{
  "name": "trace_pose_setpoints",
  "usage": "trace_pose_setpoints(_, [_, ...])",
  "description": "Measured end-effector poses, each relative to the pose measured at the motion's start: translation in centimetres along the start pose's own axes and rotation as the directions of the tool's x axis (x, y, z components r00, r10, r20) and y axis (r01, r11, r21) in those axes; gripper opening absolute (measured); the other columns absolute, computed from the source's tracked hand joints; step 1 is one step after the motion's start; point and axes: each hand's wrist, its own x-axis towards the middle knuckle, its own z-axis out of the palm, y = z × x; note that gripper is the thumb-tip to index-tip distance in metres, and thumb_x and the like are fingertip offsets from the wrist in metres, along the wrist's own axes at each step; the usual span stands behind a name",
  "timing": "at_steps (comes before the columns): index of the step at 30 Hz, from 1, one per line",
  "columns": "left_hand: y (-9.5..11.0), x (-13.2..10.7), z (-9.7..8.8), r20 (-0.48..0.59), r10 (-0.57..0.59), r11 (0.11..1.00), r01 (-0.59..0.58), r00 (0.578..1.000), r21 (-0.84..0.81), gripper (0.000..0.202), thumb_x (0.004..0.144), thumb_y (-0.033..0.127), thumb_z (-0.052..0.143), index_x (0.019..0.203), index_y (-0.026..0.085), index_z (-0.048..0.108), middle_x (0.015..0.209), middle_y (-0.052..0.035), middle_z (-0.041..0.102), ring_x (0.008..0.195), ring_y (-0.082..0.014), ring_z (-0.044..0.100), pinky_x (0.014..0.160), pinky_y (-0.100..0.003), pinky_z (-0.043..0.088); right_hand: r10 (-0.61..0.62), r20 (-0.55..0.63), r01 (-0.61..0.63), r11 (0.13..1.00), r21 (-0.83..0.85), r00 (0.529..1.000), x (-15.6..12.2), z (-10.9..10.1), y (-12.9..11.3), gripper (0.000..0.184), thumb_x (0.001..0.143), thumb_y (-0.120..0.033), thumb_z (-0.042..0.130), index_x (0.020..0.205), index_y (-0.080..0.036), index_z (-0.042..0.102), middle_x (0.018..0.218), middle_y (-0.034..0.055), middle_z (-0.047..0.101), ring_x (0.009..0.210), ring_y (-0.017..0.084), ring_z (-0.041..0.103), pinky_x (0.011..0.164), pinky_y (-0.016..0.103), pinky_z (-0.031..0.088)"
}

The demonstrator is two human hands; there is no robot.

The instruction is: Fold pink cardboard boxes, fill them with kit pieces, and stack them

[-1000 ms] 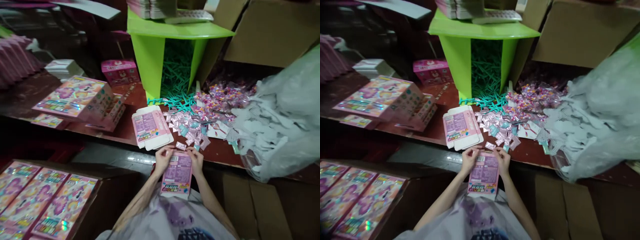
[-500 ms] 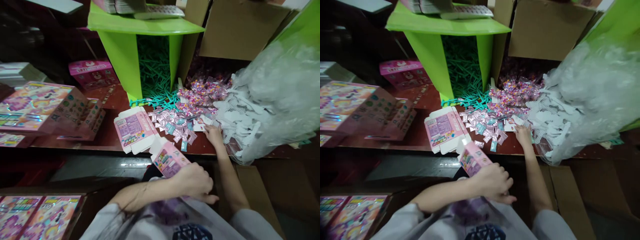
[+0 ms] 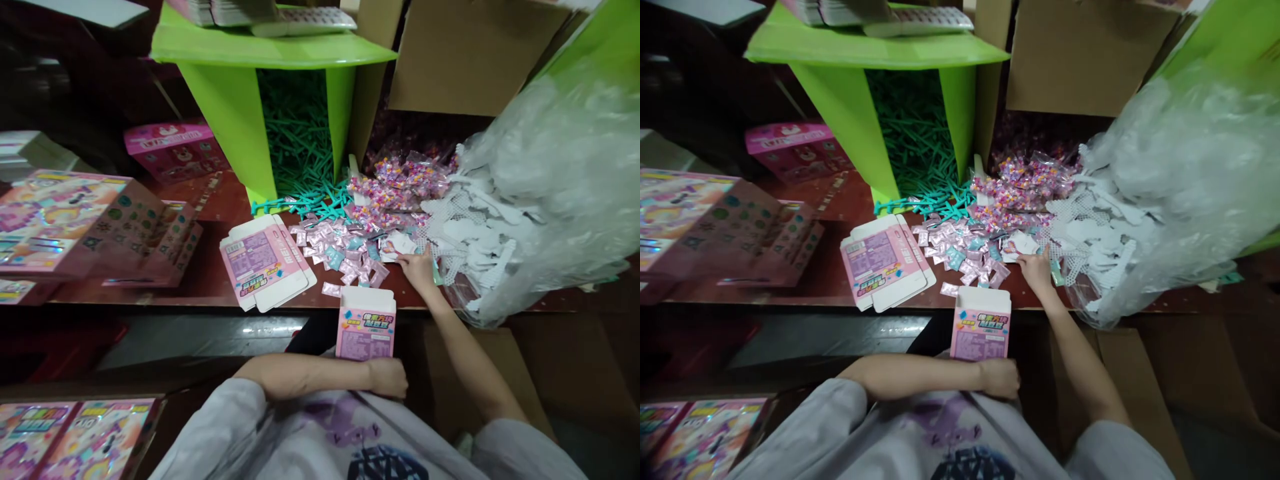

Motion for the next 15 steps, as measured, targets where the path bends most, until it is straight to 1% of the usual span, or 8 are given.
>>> trace_pose_setpoints(2, [-0.5, -0.2, 0.5, 0.047, 0.115, 0.993, -0.114, 0.992, -0.014, 0.021, 0.064, 0.018, 0.074, 0.046, 0.024, 0.065, 0.059, -0.0006, 0.069, 0.057, -0.0149, 0.063, 0.046, -0.025, 0.037, 0.063, 0.006, -0.064, 0.992, 0.11, 0.998, 0.0, -0.4, 0.2, 0.018, 0.083, -0.022, 0.058, 0.072, -0.022, 0.073, 0.073, 0.0017, 0.073, 0.062, 0.02, 0.065, 0.11, 0.055, 0.027])
trace_pose_setpoints(3, [-0.8, -0.3, 0.7, 0.062, 0.148, 0.989, -0.147, 0.987, -0.016, 0.019, 0.066, 0.016, 0.072, 0.049, 0.023, 0.067, 0.06, -0.0018, 0.07, 0.058, -0.0166, 0.064, 0.046, -0.026, 0.037, 0.096, -0.028, -0.09, 0.984, 0.157, 0.995, -0.2, -0.8, 0.1, 0.018, 0.082, -0.023, 0.059, 0.071, -0.022, 0.072, 0.072, 0.002, 0.073, 0.064, 0.021, 0.066, 0.107, 0.052, 0.033])
trace_pose_setpoints(5, [-1.2, -0.4, 0.9, 0.071, 0.154, 0.988, -0.154, 0.986, -0.008, 0.017, 0.07, 0.014, 0.069, 0.054, 0.021, 0.068, 0.061, -0.0038, 0.07, 0.059, -0.0187, 0.064, 0.046, -0.028, 0.037, 0.171, -0.17, -0.132, 0.967, 0.219, 0.97, -0.9, -2.0, -0.3, 0.016, 0.082, -0.024, 0.059, 0.073, -0.021, 0.072, 0.073, 0.0034, 0.072, 0.075, 0.024, 0.068, 0.101, 0.046, 0.043])
trace_pose_setpoints(7, [-1.3, -0.5, 1.0, 0.066, 0.142, 0.99, -0.142, 0.988, -0.004, 0.017, 0.072, 0.013, 0.067, 0.056, 0.019, 0.069, 0.062, -0.0048, 0.07, 0.059, -0.0193, 0.064, 0.046, -0.029, 0.035, 0.219, -0.345, -0.139, 0.96, 0.242, 0.913, -1.8, -3.2, -1.0, 0.015, 0.083, -0.025, 0.058, 0.078, -0.021, 0.071, 0.075, 0.0041, 0.071, 0.088, 0.026, 0.068, 0.101, 0.045, 0.044])
trace_pose_setpoints(9, [-1.3, -0.5, 0.9, 0.054, 0.132, 0.991, -0.132, 0.99, -0.004, 0.018, 0.074, 0.012, 0.066, 0.058, 0.018, 0.069, 0.062, -0.0053, 0.07, 0.059, -0.0194, 0.065, 0.046, -0.029, 0.034, 0.198, -0.451, -0.101, 0.968, 0.23, 0.87, -2.4, -4.0, -1.6, 0.016, 0.085, -0.024, 0.055, 0.077, -0.021, 0.07, 0.075, 0.0037, 0.07, 0.084, 0.024, 0.067, 0.105, 0.048, 0.04])
trace_pose_setpoints(11, [-1.2, -0.5, 0.8, 0.04, 0.125, 0.992, -0.125, 0.991, -0.004, 0.018, 0.075, 0.011, 0.064, 0.059, 0.018, 0.069, 0.063, -0.0058, 0.071, 0.059, -0.0193, 0.065, 0.046, -0.029, 0.034, 0.124, -0.471, -0.034, 0.98, 0.194, 0.873, -2.7, -4.0, -1.9, 0.021, 0.087, -0.022, 0.051, 0.073, -0.022, 0.067, 0.073, 0.0034, 0.069, 0.071, 0.021, 0.065, 0.108, 0.051, 0.036])
trace_pose_setpoints(12, [-1.1, -0.5, 0.8, 0.033, 0.12, 0.993, -0.12, 0.992, -0.003, 0.018, 0.075, 0.011, 0.064, 0.058, 0.018, 0.069, 0.062, -0.0058, 0.071, 0.058, -0.019, 0.065, 0.046, -0.029, 0.033, 0.078, -0.448, 0.003, 0.984, 0.177, 0.891, -2.7, -3.7, -1.9, 0.023, 0.087, -0.021, 0.049, 0.072, -0.022, 0.067, 0.073, 0.0033, 0.069, 0.068, 0.019, 0.064, 0.108, 0.052, 0.035])
trace_pose_setpoints(15, [-1.0, -0.4, 0.7, 0.018, 0.103, 0.995, -0.103, 0.995, 0.006, 0.019, 0.073, 0.011, 0.066, 0.056, 0.018, 0.067, 0.059, -0.0051, 0.07, 0.056, -0.0177, 0.064, 0.045, -0.028, 0.033, -0.022, -0.313, 0.072, 0.986, 0.15, 0.949, -2.7, -1.7, -1.6, 0.028, 0.088, -0.017, 0.044, 0.074, -0.023, 0.068, 0.072, 0.0032, 0.069, 0.067, 0.019, 0.063, 0.109, 0.053, 0.032])
